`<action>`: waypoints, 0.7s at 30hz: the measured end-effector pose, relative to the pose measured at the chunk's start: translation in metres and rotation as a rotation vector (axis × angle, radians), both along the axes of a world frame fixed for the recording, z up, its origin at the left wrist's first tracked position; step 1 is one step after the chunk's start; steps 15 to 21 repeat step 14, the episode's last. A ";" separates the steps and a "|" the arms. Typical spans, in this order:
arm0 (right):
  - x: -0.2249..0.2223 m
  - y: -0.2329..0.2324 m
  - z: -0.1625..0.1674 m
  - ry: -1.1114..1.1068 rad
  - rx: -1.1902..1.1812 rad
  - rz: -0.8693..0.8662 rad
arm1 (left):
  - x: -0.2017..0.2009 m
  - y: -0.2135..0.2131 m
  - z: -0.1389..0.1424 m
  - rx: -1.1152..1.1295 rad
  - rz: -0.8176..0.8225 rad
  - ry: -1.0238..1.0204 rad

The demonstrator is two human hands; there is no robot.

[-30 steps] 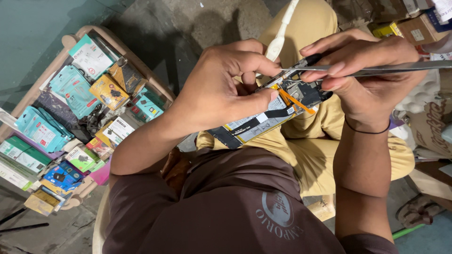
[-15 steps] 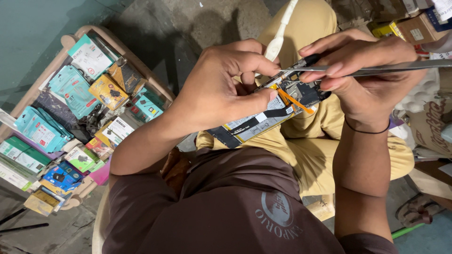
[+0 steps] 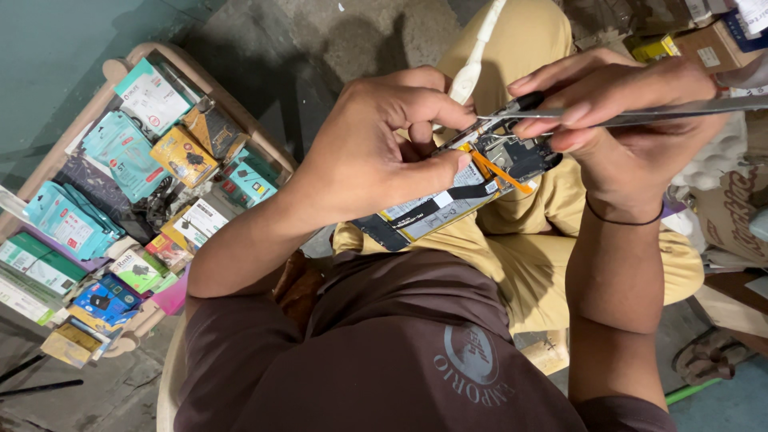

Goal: The person sits with a disassembled smartphone on their lap and works on its exposed internals. They use a small brush to clean the board and battery area, pick at components with a thin metal tool, and pry at the board assembly by hand and with the tool.

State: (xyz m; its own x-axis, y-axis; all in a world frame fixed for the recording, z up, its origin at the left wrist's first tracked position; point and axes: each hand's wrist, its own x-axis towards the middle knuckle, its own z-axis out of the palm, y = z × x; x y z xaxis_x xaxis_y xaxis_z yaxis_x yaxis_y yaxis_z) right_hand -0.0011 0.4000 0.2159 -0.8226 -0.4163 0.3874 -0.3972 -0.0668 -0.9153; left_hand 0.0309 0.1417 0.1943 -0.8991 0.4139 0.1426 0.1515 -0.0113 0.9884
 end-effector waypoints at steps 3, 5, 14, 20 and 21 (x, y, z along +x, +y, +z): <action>0.004 -0.002 0.001 -0.039 -0.024 -0.053 | 0.000 0.000 0.000 0.016 -0.001 -0.010; 0.004 -0.002 0.002 -0.056 -0.023 -0.063 | 0.000 0.000 0.000 0.018 -0.003 -0.015; 0.001 0.002 0.015 -0.032 -0.015 -0.033 | -0.001 0.000 0.005 -0.007 -0.008 -0.018; 0.001 0.002 0.015 -0.032 -0.015 -0.033 | -0.001 0.000 0.005 -0.007 -0.008 -0.018; 0.001 0.002 0.015 -0.032 -0.015 -0.033 | -0.001 0.000 0.005 -0.007 -0.008 -0.018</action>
